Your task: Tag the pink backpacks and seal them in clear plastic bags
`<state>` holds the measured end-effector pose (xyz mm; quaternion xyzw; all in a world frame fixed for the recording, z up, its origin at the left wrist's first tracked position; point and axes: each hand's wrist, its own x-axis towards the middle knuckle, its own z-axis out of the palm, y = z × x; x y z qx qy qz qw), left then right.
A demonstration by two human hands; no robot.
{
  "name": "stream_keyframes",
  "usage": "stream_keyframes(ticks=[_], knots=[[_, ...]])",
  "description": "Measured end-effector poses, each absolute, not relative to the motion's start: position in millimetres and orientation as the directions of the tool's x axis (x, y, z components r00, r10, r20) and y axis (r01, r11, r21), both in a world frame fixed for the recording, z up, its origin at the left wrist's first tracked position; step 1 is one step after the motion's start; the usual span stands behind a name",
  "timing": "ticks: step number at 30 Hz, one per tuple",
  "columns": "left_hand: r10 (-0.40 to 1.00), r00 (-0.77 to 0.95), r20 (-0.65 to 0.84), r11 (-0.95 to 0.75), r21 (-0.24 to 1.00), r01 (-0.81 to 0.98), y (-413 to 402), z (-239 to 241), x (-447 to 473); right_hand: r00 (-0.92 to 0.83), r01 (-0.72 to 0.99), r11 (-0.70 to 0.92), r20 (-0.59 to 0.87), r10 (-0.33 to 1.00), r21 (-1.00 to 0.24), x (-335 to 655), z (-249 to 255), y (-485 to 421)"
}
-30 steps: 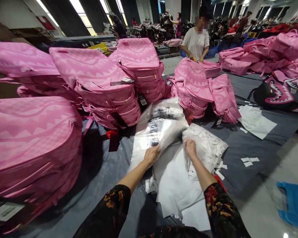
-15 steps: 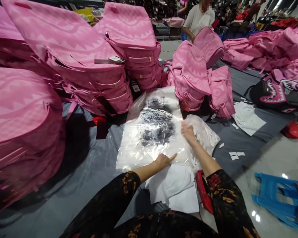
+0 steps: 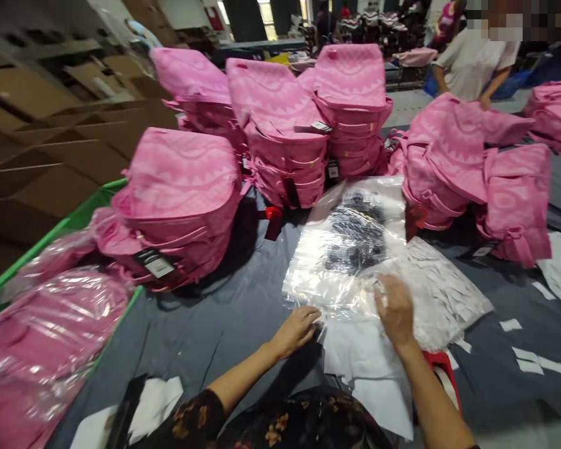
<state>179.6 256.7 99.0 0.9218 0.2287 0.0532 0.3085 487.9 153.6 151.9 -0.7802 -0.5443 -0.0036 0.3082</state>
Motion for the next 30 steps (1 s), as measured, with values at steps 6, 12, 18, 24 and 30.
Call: stream_keyframes(ticks=[6, 12, 18, 24, 30], knots=[[0.907, 0.375, -0.189, -0.079, 0.800, 0.595, 203.3, 58.0, 38.8, 0.603, 0.797, -0.570, 0.211, 0.770, -0.199, 531.2, 104.5, 168.8], [0.964, 0.118, -0.240, 0.146, 0.843, 0.517, 169.9, 48.0, -28.6, 0.621, 0.784, -0.621, -0.043, 0.782, 0.020, 556.3, 84.2, 185.4], [0.988, 0.060, -0.141, 0.087, 0.837, 0.540, 183.7, 35.8, -59.0, 0.221, 0.975, -0.217, 0.096, 0.971, -0.045, 486.9, 157.1, 282.2], [0.984, 0.143, -0.106, 0.008, 0.828, 0.560, 213.0, 35.5, -86.6, -0.427, 0.784, 0.354, -0.030, 0.904, -0.510, 278.2, 197.3, 406.0], [0.977, 0.143, -0.157, 0.073, 0.879, 0.472, 183.5, -9.6, -111.4, -0.304, 0.779, 0.480, 0.426, 0.852, -0.403, 97.8, 251.3, 533.5]])
